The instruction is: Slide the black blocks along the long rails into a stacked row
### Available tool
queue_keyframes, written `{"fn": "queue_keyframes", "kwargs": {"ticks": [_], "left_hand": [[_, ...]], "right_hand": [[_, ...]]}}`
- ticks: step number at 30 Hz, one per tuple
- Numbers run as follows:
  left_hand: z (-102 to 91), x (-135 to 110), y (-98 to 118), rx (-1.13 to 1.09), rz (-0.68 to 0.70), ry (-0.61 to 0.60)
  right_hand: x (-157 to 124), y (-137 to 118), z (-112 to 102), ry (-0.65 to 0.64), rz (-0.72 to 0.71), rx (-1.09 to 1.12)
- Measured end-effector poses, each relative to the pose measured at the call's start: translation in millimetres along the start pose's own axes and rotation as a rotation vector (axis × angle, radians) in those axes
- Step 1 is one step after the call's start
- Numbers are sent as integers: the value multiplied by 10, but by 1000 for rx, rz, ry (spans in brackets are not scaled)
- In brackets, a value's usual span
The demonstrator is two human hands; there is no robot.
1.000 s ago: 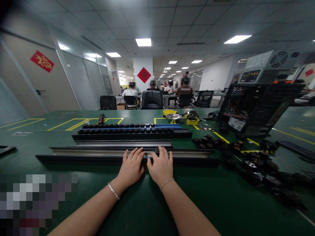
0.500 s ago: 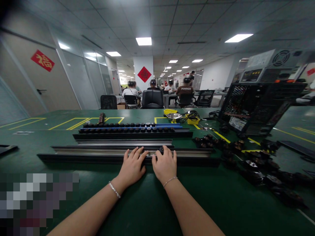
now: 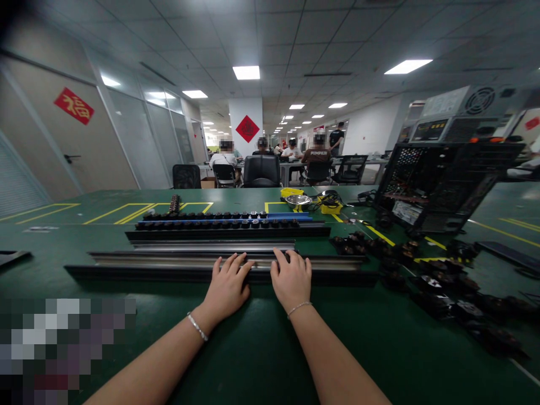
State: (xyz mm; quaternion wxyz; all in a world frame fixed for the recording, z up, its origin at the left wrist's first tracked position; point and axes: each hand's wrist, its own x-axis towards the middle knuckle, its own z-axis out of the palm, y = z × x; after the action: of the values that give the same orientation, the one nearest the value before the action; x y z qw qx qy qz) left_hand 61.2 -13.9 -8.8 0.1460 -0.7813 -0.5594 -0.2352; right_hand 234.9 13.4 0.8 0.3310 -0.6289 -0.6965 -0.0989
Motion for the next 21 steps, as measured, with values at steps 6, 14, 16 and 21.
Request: {"fn": "queue_keyframes", "kwargs": {"ticks": [6,14,16,21], "left_hand": [[1,1,0,-1,0,-7],[-11,4,-1,-3,-2,-6],[-12,5,-2,-4,1,-8],[-6,7,-10,-1,8,-6]], "right_hand": [[86,54,-9,-6,99,70],[122,144,-70,-1,148,46],[126,168,-89,2,159,44],[139,196,-122,-12,189,42]]}}
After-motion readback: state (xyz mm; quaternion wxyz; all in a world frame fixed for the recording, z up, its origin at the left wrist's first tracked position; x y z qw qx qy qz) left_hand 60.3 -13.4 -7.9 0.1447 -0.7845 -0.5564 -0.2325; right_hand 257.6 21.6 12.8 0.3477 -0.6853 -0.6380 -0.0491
